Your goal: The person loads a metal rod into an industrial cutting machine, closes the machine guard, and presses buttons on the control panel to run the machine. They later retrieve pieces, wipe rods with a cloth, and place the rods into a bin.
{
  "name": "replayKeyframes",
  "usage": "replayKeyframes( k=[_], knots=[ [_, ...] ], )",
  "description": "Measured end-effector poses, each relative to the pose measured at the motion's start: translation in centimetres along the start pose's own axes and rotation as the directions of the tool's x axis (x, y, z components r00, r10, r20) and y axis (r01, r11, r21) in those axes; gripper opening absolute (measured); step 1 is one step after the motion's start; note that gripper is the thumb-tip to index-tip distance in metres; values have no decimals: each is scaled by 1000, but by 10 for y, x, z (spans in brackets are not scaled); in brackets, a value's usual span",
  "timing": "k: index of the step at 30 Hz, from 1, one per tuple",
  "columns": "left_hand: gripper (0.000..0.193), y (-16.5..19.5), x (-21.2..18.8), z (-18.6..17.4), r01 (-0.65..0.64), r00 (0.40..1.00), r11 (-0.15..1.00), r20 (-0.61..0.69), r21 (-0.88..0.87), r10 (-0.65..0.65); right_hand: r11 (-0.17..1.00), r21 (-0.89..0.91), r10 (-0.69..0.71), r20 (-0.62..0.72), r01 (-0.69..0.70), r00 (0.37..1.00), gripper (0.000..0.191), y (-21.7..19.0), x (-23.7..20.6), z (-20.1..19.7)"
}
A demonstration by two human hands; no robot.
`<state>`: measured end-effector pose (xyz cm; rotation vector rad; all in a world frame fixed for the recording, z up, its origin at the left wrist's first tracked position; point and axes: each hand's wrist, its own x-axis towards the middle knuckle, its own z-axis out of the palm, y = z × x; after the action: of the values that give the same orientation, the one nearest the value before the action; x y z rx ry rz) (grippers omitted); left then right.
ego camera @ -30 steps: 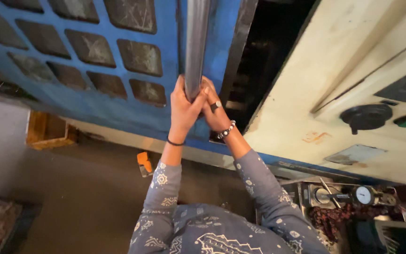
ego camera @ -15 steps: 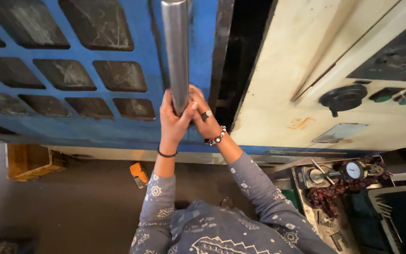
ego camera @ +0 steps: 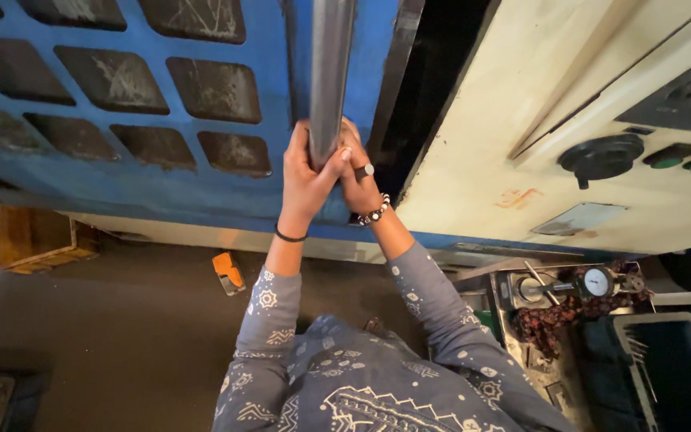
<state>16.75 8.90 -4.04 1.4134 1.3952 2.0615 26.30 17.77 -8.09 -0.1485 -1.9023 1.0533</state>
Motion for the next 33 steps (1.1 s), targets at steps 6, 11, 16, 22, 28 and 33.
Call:
replayKeyframes(
  k=[6, 11, 16, 22, 28, 33],
  knots=[
    [37, 5, -1, 2, 2, 1000, 1000, 4, -20, -2, 1000, -4, 17, -11, -17, 1000, 65, -2, -1, 0],
    [35, 9, 0, 4, -21, 1000, 1000, -4, -10, 21, 1000, -6, 26, -13, -26, 1000, 63, -2, -2, 0],
    [34, 11, -1, 5, -12, 1000, 1000, 1, -19, 12, 1000, -10, -10, -14, 10, 1000, 62, 5, -5, 0],
    [35, 9, 0, 5, 12, 1000, 999, -1, -36, -12, 1000, 3, -8, -29, 8, 1000, 61, 17, -10, 0],
    [36, 5, 1, 6, 27, 1000, 999, -12, 21, -27, 1000, 26, -2, -46, 3, 999, 60, 22, -11, 0],
    [38, 5, 0, 6, -4, 1000, 1000, -8, 13, 4, 1000, -2, -30, -34, 30, 999, 61, 18, -11, -1]
  ],
)
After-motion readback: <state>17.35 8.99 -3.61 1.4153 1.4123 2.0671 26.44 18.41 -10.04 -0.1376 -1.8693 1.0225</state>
